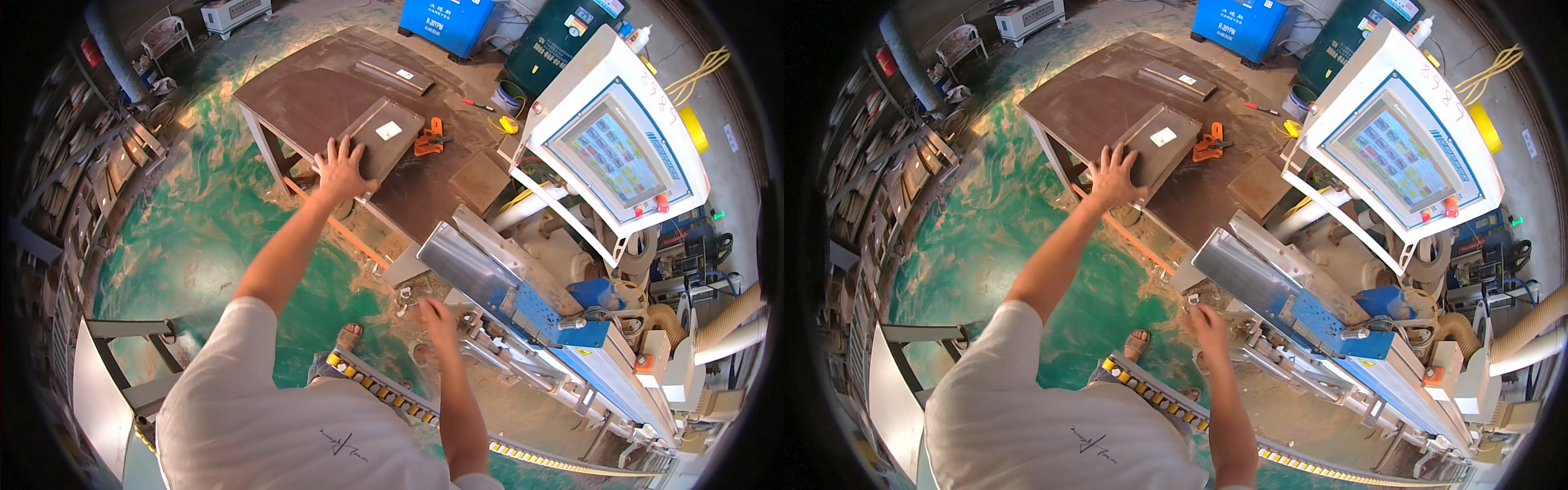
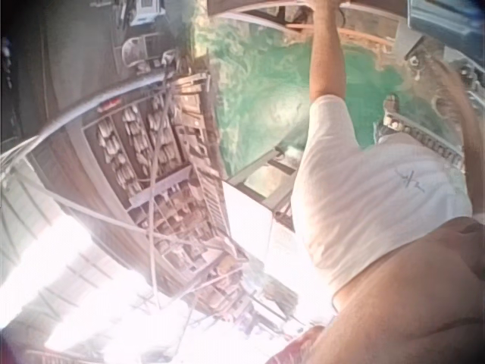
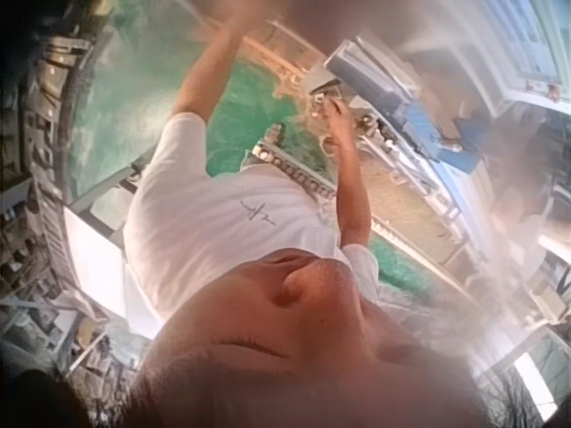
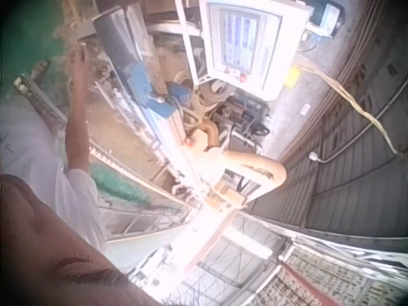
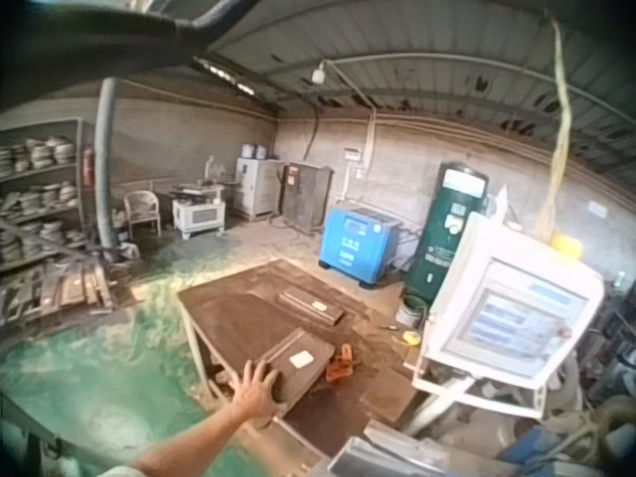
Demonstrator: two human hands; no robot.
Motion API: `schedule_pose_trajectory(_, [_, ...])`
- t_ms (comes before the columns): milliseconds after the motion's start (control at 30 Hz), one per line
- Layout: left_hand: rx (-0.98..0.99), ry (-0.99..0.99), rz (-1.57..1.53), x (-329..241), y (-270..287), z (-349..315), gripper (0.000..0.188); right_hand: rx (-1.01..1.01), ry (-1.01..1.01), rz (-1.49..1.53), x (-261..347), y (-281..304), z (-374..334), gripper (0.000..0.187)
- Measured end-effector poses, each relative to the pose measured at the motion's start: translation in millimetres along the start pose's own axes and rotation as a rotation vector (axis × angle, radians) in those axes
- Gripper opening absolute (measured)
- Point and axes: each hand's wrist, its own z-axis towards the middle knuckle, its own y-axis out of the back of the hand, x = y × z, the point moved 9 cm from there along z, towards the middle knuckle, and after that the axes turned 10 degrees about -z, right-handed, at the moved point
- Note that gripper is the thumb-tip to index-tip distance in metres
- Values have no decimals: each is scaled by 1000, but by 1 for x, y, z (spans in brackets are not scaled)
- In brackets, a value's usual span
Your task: The person picks up wooden boards from a roller conveyor, organizes them into stacks, and feeds them into an automated edge-banding machine.
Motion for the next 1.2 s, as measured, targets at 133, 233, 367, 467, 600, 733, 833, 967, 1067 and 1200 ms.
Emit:
schedule_pose_trajectory(133, [-70,-17,-63,-32,13,-105,99,117,-124,404,49,-74,61,48])
schedule_pose_trajectory(233, [-77,9,-333,-40,27,-179,84,75,-211,592,74,-106,84,55])
schedule_pose_trajectory(367, [-56,212,-960,-28,6,-214,61,-455,-124,231,28,-50,63,59])
schedule_pose_trajectory(467, [227,391,-1274,-38,-78,-216,52,-503,-236,210,-30,5,22,61])
schedule_pose_trajectory(600, [862,403,-1256,-105,-176,-226,49,-617,-235,96,-82,70,-25,63])
schedule_pose_trajectory(733, [922,324,-1214,-186,-226,-244,41,-808,-249,-143,-125,143,-59,69])
schedule_pose_trajectory(833, [987,365,-1269,-240,-262,-265,45,-895,-269,-301,-142,196,-79,71])
schedule_pose_trajectory(967, [872,330,-1184,-250,-307,-256,46,-701,-367,-218,-134,221,-67,76])
schedule_pose_trajectory(1067, [797,339,-1041,-251,-324,-247,51,-681,-321,-123,-156,238,-49,81])
schedule_pose_trajectory(1200, [762,454,-958,-248,-317,-251,61,-668,-240,-101,-163,237,-36,80])
